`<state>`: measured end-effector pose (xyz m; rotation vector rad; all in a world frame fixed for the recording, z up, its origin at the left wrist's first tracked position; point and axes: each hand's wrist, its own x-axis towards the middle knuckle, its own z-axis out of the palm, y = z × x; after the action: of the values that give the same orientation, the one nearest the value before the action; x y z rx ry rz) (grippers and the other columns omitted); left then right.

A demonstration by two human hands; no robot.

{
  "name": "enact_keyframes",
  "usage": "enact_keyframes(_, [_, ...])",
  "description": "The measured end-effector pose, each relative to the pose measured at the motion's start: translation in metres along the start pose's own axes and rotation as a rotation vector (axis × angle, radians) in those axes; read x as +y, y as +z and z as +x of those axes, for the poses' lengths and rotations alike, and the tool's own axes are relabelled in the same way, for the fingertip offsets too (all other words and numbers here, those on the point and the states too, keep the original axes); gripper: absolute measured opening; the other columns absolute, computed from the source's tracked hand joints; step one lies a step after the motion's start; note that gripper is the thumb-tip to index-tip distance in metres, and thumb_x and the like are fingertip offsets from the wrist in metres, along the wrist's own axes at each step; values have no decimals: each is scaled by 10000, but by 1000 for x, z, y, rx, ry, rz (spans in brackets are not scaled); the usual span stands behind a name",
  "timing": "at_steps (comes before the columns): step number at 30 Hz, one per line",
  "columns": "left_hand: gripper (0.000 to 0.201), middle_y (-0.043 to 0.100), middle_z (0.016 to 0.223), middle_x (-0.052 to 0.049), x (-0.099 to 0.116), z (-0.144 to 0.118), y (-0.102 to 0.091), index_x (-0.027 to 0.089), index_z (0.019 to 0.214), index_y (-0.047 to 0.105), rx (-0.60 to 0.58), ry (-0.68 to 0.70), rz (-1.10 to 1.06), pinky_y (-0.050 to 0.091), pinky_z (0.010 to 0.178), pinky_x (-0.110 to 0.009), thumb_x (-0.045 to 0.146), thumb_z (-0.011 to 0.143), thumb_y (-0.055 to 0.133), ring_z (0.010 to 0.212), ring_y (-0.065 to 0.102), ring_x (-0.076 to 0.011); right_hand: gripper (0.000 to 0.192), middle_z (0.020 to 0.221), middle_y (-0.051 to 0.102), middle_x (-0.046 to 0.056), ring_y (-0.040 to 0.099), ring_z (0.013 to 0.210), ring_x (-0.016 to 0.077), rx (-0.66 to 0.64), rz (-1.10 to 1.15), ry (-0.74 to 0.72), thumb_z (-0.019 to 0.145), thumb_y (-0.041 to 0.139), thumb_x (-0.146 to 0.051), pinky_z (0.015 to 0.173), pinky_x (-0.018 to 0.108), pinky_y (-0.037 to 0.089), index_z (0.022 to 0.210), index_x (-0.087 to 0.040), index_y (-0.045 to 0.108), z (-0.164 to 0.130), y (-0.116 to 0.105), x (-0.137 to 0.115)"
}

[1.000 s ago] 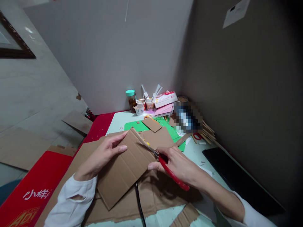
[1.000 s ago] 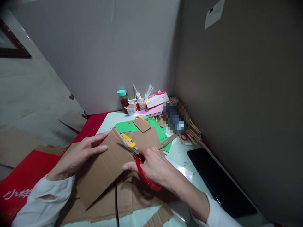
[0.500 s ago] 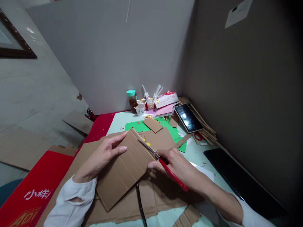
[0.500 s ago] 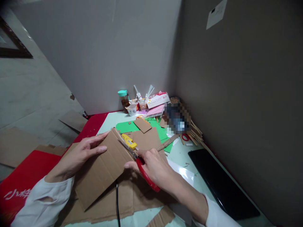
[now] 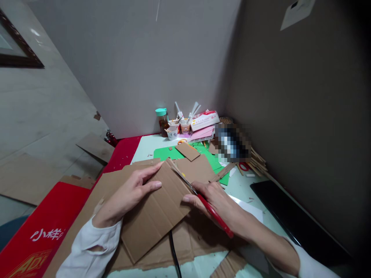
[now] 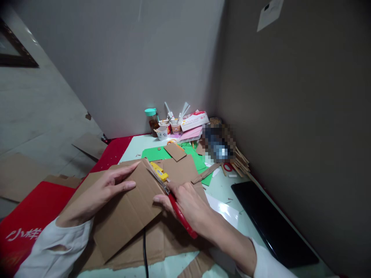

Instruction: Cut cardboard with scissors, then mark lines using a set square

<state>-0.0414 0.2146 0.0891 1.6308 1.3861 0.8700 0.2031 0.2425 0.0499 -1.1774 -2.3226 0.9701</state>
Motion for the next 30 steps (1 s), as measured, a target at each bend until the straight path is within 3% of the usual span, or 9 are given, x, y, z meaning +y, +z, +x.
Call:
enact_keyframes(3, [611, 454, 1539, -10, 0, 2, 4, 280, 1420, 532, -36, 11, 15, 367, 1171, -380, 477, 865, 694, 1391, 482, -281, 552, 852, 688, 52, 617, 854, 259, 9, -2, -2, 933, 495, -672, 748, 331, 449, 1278, -252, 591, -1, 1, 4])
enact_keyframes(7, [615, 494, 1518, -25, 0, 3, 10, 290, 1441, 508, -90, 21, 25, 405, 1143, -422, 488, 880, 664, 1325, 548, -298, 617, 952, 683, 67, 602, 961, 293, -2, -6, 4, 928, 446, -720, 806, 368, 460, 1347, -276, 534, -4, 0, 7])
enact_keyframes(14, [593, 492, 1521, -10, -1, 2, 5, 306, 1440, 510, -89, 32, 52, 385, 1154, -419, 480, 890, 646, 1371, 501, -304, 454, 816, 690, 91, 639, 872, 295, 8, -32, 23, 979, 452, -586, 743, 336, 438, 1108, -209, 668, -1, 1, -2])
enact_keyframes(20, [576, 486, 1518, -32, -2, 3, 10, 274, 1442, 510, -113, 58, 118, 356, 1173, -402, 430, 901, 631, 1419, 448, -288, 658, 936, 693, 78, 622, 948, 321, 27, -19, 27, 922, 443, -727, 805, 393, 454, 1385, -261, 477, -2, 3, 6])
enact_keyframes(25, [601, 459, 1534, -48, 1, 5, 15, 240, 1454, 497, -133, 60, 146, 352, 1176, -395, 444, 901, 613, 1427, 437, -287, 646, 981, 683, 82, 616, 988, 304, 31, -2, 21, 929, 419, -734, 801, 366, 456, 1347, -248, 496, -5, 0, 6])
enact_keyframes(30, [606, 479, 1521, -54, 3, 3, 13, 245, 1431, 530, -108, 30, 178, 356, 1174, -442, 487, 881, 613, 1418, 445, -311, 478, 859, 693, 89, 636, 894, 304, 51, -28, 22, 985, 452, -585, 756, 352, 430, 1232, -204, 602, 0, 4, 3])
